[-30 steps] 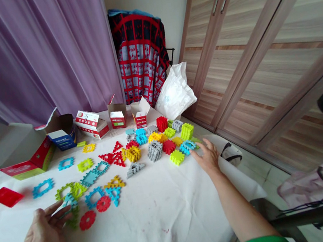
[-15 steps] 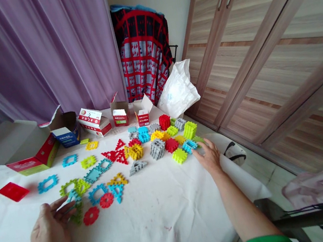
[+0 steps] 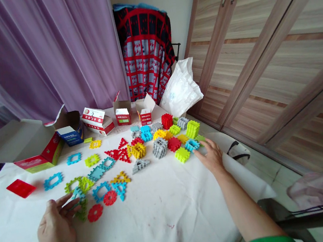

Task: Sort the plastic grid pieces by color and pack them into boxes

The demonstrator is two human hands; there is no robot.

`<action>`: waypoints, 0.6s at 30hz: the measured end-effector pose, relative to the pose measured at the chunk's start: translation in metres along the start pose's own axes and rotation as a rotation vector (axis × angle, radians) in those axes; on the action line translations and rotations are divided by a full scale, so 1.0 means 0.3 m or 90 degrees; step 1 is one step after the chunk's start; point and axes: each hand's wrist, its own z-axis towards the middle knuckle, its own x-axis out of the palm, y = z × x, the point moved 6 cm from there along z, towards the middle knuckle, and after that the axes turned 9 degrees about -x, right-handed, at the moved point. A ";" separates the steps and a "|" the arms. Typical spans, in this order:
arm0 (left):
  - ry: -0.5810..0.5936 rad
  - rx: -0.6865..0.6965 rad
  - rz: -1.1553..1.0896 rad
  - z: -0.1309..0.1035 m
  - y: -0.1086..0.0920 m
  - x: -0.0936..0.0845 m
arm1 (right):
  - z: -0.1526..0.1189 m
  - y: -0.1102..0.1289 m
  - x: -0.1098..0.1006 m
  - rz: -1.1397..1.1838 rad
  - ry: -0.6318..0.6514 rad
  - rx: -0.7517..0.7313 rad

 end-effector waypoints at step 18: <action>-0.003 -0.005 -0.017 -0.014 -0.009 0.005 | 0.000 0.000 0.004 0.012 -0.007 -0.009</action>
